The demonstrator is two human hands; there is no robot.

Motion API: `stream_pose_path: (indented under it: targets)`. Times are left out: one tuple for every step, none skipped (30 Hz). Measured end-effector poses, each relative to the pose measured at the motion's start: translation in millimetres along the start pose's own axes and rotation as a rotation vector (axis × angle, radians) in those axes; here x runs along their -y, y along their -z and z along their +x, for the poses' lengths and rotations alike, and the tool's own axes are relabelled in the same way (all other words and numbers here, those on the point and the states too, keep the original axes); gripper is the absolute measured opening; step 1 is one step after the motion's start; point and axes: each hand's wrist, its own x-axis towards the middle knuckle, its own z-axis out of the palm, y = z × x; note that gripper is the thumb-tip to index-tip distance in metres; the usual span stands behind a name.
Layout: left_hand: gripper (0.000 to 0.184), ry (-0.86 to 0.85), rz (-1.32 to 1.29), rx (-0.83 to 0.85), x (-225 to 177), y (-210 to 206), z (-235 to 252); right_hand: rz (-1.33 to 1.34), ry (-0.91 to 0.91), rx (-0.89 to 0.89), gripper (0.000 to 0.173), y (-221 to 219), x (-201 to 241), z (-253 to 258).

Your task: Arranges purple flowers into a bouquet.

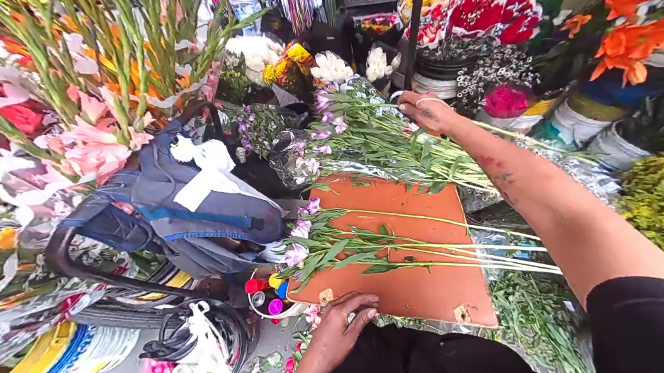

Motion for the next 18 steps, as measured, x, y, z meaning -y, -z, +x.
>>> stream_pose_path:
  targets:
    - [0.027, -0.015, -0.015, -0.002, -0.9, -1.1, 2.6, 0.122, 0.041, 0.032, 0.029, 7.0, -4.3, -2.9]
    - [0.028, -0.023, -0.028, -0.005, -1.1, -0.3, 4.2, 0.21, 0.036, 0.036, 0.027, 11.3, -9.6, -5.7]
    - [0.028, -0.022, -0.037, -0.01, -1.5, 1.8, 6.0, 0.243, 0.006, -0.017, 0.025, 15.8, -12.7, -8.8]
    - [0.028, -0.017, -0.042, -0.018, -2.6, 3.6, 9.0, 0.21, -0.036, -0.095, 0.027, 22.6, -12.9, -11.7]
    - [0.027, -0.01, -0.045, -0.028, -4.7, 4.8, 11.8, 0.139, -0.079, -0.156, 0.03, 30.2, -7.8, -14.7]
    - [0.027, -0.007, -0.05, -0.039, -7.1, 5.7, 14.3, 0.064, -0.118, -0.195, 0.033, 36.3, 1.9, -18.3]
    - [0.027, -0.007, -0.048, -0.049, -9.3, 7.4, 17.0, 0.013, -0.162, -0.236, 0.036, 40.8, 15.2, -21.3]
    - [0.027, -0.013, -0.043, -0.059, -11.4, 9.3, 21.0, -0.029, -0.194, -0.276, 0.037, 44.1, 28.4, -22.4]
    - [0.027, -0.028, -0.048, -0.072, -13.2, 8.9, 26.2, -0.062, -0.187, -0.283, 0.038, 46.6, 38.1, -22.3]
    - [0.026, -0.044, -0.067, -0.093, -14.6, 5.6, 31.4, -0.084, -0.153, -0.245, 0.037, 46.7, 43.9, -22.2]
    - [0.026, -0.059, -0.087, -0.116, -15.8, 2.4, 35.4, -0.092, -0.115, -0.205, 0.035, 43.1, 47.2, -23.7]
    - [0.028, -0.072, -0.109, -0.146, -17.4, 1.1, 39.1, -0.087, -0.093, -0.178, 0.034, 39.3, 53.3, -27.5]
    - [0.031, -0.082, -0.14, -0.185, -19.5, 1.4, 44.5, -0.085, -0.078, -0.161, 0.034, 37.4, 63.3, -32.8]
    - [0.034, -0.093, -0.2, -0.242, -22.3, 1.2, 52.5, -0.082, -0.043, -0.149, 0.033, 35.8, 74.8, -40.4]
    - [0.036, -0.103, -0.293, -0.31, -26.2, 0.3, 62.1, -0.085, 0.01, -0.126, 0.032, 32.0, 87.6, -51.3]
    - [0.039, -0.101, -0.413, -0.381, -32.0, -0.4, 73.0, -0.089, 0.067, -0.09, 0.031, 25.2, 102.1, -65.8]
    - [0.042, -0.087, -0.532, -0.44, -40.3, 0.3, 84.5, -0.102, 0.113, -0.039, 0.03, 15.8, 118.2, -83.1]
    - [0.044, -0.076, -0.642, -0.487, -49.6, 1.4, 96.2, -0.13, 0.157, 0.001, 0.029, 5.3, 135.2, -102.8]
